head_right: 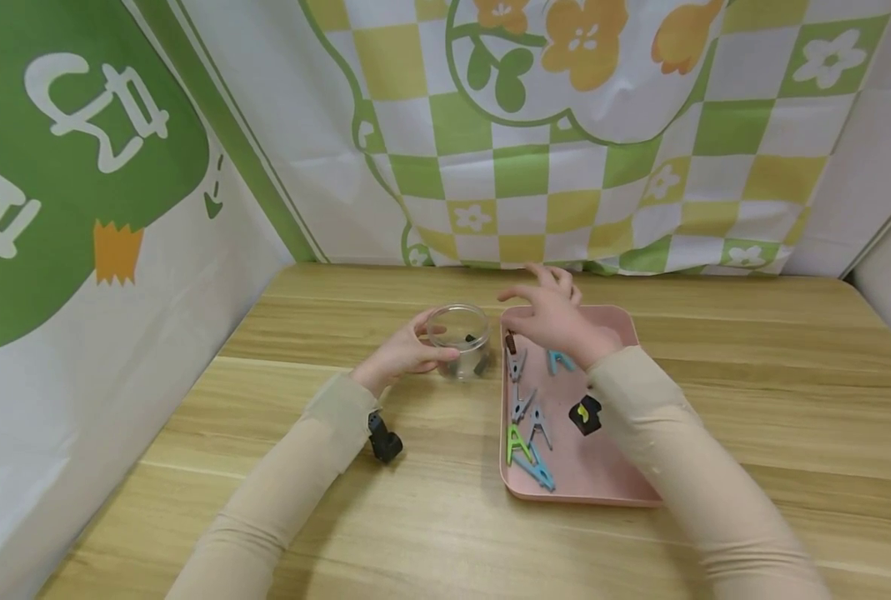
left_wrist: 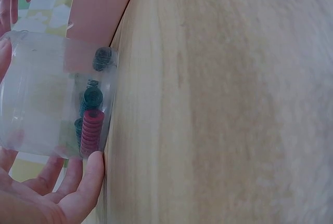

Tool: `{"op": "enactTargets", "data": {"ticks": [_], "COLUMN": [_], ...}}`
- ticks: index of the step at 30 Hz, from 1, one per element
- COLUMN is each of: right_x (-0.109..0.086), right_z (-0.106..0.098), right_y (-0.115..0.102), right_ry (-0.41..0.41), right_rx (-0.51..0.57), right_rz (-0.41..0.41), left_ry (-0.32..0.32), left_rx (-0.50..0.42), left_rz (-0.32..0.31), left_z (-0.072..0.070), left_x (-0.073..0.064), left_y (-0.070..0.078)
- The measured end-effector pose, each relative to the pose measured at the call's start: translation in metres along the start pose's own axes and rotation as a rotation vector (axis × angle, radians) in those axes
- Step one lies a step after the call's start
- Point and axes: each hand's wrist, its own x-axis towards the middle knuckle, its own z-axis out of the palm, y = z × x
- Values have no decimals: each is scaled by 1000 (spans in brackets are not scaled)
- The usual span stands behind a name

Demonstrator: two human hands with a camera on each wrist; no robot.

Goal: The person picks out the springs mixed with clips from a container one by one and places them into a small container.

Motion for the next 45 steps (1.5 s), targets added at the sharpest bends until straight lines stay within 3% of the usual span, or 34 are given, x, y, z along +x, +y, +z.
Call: {"op": "enactTargets", "data": {"ticks": [13, 38, 45], "right_x": [-4, 0, 4], "right_z": [-6, 8, 14], "right_y": [13, 37, 41], "right_ry": [-17, -78, -83], "right_rx": [-2, -15, -60], "right_rz": [-16, 6, 12], "left_ry": [10, 3, 3], "left_rx": [11, 9, -3], "left_rz": [-1, -3, -6], "left_z": [1, 0, 0], "left_x": [-1, -1, -1], "left_y": [1, -1, -1]}}
